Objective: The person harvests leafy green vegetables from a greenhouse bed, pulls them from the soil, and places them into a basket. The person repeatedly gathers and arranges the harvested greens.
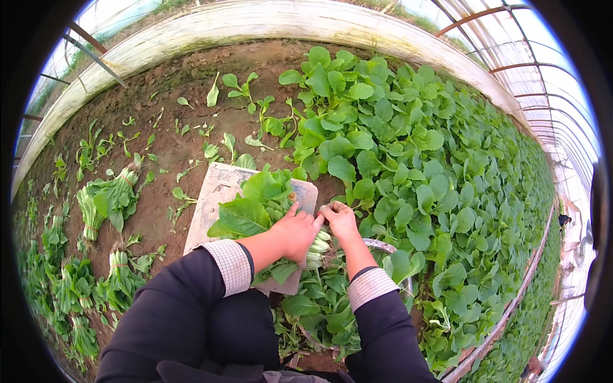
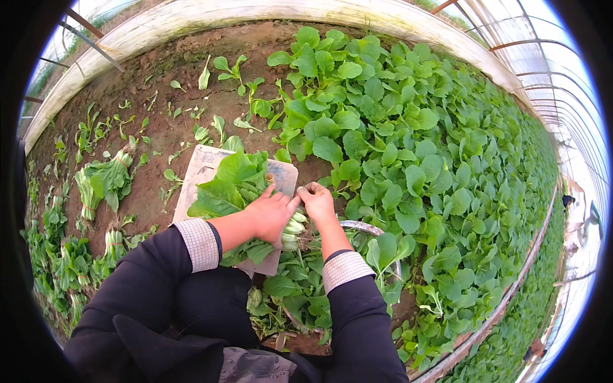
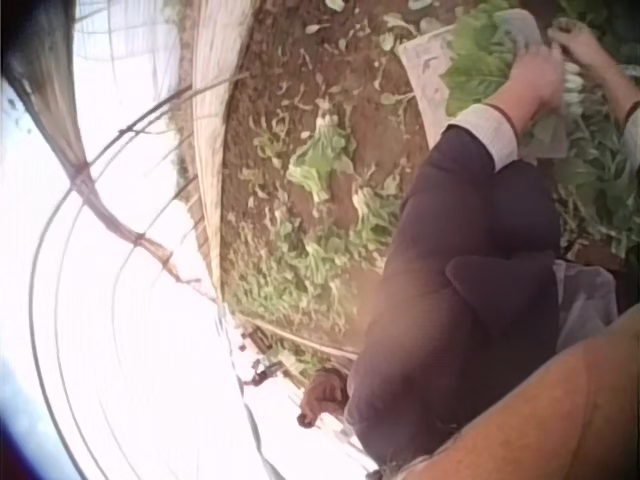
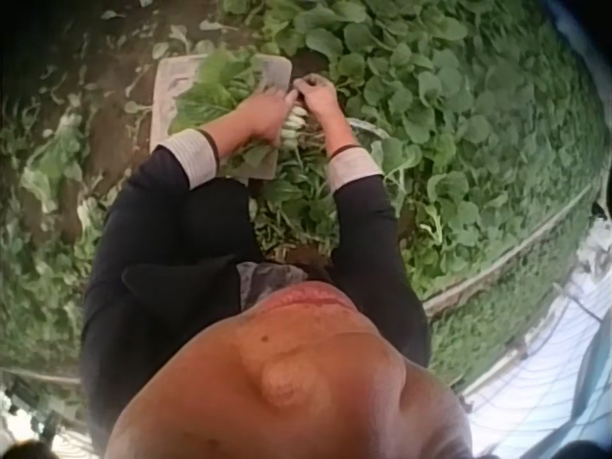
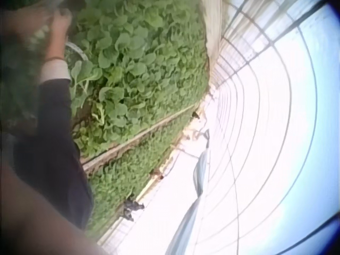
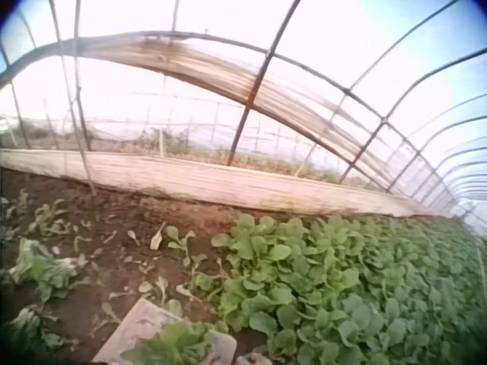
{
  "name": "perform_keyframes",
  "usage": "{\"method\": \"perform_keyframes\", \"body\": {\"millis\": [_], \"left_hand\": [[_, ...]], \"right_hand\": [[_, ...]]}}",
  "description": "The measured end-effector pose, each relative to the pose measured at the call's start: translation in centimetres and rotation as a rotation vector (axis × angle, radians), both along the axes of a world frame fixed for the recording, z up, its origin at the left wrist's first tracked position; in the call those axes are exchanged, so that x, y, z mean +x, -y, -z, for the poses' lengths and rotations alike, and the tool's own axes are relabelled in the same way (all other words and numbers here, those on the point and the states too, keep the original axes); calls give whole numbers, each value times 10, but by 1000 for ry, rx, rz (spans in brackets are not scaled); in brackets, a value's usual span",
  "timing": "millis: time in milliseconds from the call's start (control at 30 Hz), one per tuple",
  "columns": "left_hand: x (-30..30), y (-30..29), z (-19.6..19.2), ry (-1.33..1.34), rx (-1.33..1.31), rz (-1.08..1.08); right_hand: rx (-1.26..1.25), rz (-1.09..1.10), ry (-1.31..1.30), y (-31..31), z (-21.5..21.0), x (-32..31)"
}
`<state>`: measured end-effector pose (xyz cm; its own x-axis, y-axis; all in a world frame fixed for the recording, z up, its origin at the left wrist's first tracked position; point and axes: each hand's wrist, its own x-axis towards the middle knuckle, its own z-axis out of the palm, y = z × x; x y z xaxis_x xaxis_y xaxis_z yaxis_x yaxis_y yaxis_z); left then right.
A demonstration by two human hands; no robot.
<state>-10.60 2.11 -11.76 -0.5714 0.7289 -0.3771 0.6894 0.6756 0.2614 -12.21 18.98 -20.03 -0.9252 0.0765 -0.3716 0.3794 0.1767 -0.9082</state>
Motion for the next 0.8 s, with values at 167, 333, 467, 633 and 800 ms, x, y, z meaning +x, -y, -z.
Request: {"method": "perform_keyframes", "body": {"millis": [167, 333, 467, 633, 800], "left_hand": [[-1, -1, -1, 25, -30, -1], [0, -4, -5, 14, -17, 7], [2, 2, 0, -1, -26, 20], [1, -3, 3, -26, -30, 42], [3, 1, 4, -52, -39, 51]], "right_hand": [[-137, 1, -23, -3, -8, 5], [-203, -13, 46, -11, -17, 8], [-161, -290, 158, -12, -45, 10], [324, -403, -131, -8, -49, 3], [379, -414, 16, -3, -56, -8]]}}
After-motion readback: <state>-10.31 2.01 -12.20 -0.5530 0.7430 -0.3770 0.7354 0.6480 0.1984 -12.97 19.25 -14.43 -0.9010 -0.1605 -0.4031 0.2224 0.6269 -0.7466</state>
